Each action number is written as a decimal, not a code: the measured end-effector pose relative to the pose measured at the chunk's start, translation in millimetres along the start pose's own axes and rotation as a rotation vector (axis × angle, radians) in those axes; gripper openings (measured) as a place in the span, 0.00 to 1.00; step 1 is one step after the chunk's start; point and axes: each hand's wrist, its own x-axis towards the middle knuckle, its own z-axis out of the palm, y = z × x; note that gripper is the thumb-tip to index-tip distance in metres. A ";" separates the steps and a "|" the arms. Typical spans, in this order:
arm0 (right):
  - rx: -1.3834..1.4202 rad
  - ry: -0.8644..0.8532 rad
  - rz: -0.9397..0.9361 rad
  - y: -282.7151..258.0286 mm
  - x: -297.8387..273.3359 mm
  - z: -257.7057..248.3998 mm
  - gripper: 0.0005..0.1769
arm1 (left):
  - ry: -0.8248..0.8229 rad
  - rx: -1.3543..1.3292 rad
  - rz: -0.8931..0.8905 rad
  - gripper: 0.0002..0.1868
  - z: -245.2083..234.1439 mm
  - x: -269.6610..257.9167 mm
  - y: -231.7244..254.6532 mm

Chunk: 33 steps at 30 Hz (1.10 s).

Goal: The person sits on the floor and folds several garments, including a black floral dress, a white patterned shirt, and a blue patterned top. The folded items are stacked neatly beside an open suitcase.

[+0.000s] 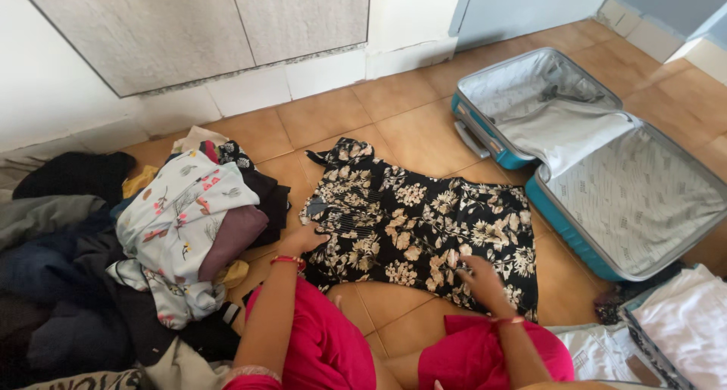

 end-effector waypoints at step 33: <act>-0.219 -0.550 -0.785 -237.6 35.6 212.2 0.39 | -0.376 0.289 0.120 0.32 53.6 64.3 13.3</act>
